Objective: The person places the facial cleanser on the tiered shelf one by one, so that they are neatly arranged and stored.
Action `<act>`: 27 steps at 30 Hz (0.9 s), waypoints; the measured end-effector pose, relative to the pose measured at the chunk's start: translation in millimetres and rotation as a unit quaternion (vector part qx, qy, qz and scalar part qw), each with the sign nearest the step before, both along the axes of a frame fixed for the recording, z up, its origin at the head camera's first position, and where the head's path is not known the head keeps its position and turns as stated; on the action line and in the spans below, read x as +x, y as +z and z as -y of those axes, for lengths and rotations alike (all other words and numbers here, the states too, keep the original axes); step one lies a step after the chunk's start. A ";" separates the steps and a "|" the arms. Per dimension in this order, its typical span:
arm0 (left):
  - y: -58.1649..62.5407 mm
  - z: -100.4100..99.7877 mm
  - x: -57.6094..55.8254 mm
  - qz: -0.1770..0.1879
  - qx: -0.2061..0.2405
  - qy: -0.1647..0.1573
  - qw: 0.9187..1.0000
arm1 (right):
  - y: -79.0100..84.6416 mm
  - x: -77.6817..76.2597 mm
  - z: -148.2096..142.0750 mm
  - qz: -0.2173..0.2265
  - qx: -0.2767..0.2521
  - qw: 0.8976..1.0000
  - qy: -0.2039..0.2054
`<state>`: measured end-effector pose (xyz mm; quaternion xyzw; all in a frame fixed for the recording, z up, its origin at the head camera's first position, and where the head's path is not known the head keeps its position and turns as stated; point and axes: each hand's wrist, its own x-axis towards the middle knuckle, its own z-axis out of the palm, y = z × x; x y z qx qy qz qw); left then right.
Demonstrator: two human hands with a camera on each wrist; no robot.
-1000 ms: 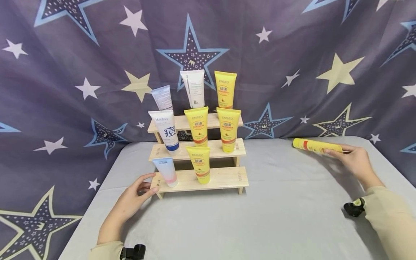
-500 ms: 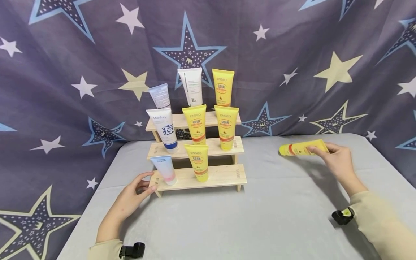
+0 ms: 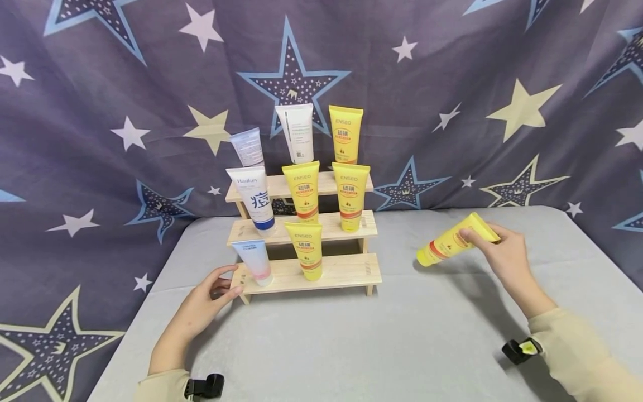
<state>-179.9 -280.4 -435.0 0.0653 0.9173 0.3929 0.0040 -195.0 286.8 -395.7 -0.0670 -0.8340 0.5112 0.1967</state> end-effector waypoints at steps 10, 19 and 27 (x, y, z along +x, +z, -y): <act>-0.4 0.0 0.1 -0.005 0.002 -0.002 1.000 | 14.4 10.3 32.6 -0.008 -0.114 0.993 0.016; -0.1 -0.1 -0.5 -0.002 0.000 -0.002 1.000 | 22.9 11.2 61.2 -0.044 -0.247 0.967 0.045; 0.4 -0.2 -1.0 0.002 -0.006 0.001 1.000 | 24.3 7.3 87.3 -0.053 -0.225 0.970 0.072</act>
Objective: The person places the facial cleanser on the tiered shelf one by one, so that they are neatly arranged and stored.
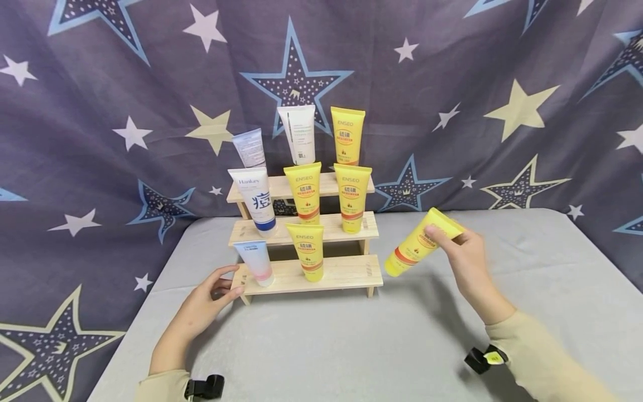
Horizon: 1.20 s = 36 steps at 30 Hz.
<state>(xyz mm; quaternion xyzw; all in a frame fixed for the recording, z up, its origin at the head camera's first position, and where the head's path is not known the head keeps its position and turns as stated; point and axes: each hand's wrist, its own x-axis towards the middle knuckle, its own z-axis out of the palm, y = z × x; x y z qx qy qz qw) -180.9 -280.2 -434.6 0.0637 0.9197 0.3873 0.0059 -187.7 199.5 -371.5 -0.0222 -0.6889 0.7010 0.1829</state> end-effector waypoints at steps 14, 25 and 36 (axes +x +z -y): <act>0.2 -0.7 0.9 -0.002 0.000 0.001 1.000 | -2.4 -13.1 40.3 -0.004 0.080 0.995 0.065; -1.7 0.0 0.0 0.000 0.002 0.004 1.000 | -4.7 -21.5 57.7 -0.073 0.089 0.989 0.094; -0.5 -0.3 1.3 -0.005 0.001 0.004 1.000 | 0.8 -23.9 71.5 -0.115 0.185 0.970 0.112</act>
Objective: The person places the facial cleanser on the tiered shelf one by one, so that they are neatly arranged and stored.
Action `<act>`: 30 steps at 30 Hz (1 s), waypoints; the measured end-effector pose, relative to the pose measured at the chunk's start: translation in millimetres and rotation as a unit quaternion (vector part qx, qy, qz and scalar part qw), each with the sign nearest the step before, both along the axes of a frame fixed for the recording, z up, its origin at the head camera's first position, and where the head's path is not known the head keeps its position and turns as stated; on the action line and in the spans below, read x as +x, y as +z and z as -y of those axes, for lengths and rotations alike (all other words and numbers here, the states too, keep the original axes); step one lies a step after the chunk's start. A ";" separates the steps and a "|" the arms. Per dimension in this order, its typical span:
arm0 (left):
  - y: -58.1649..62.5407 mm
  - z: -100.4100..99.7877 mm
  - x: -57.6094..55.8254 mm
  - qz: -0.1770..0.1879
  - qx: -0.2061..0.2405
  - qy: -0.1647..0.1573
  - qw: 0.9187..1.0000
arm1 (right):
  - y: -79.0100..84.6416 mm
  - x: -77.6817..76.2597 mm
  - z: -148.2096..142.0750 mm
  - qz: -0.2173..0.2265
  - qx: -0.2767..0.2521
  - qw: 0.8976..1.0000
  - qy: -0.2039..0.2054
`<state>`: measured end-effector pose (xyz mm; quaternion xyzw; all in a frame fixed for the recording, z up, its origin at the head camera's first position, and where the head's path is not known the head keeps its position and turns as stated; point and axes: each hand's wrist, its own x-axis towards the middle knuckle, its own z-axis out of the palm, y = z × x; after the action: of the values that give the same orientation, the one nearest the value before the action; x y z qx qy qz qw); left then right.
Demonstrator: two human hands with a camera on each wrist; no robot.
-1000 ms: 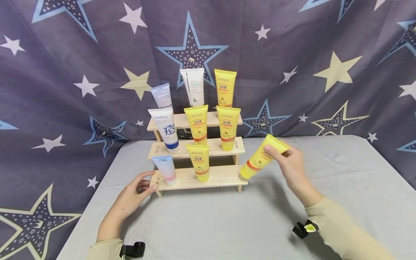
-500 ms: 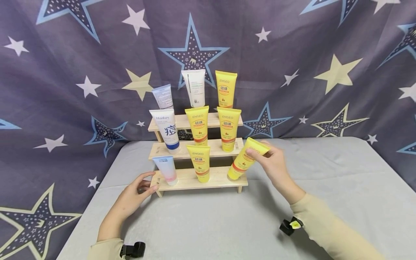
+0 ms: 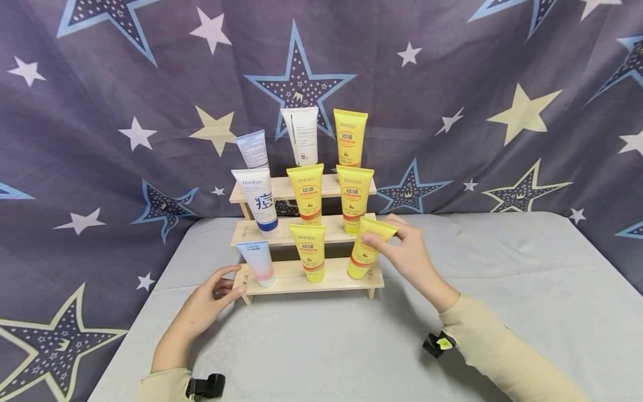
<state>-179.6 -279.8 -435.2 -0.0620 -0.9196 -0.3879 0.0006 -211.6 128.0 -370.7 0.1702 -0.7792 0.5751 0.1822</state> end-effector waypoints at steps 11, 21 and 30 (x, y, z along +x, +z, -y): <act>0.3 -1.2 -0.1 0.006 0.003 0.001 1.000 | 5.7 -0.3 17.4 0.021 0.041 0.999 0.024; 1.2 -3.1 -1.9 0.003 -0.005 -0.001 1.000 | 5.4 2.9 17.1 0.021 0.033 0.999 0.021; 7.2 -2.7 -0.6 -0.008 -0.083 0.008 0.996 | 0.5 13.7 -7.7 0.036 0.052 0.998 0.028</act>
<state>-180.2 -277.2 -428.0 -0.0572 -0.9491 -0.3097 0.0056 -197.9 135.6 -370.1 0.1801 -0.8090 0.5446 0.1286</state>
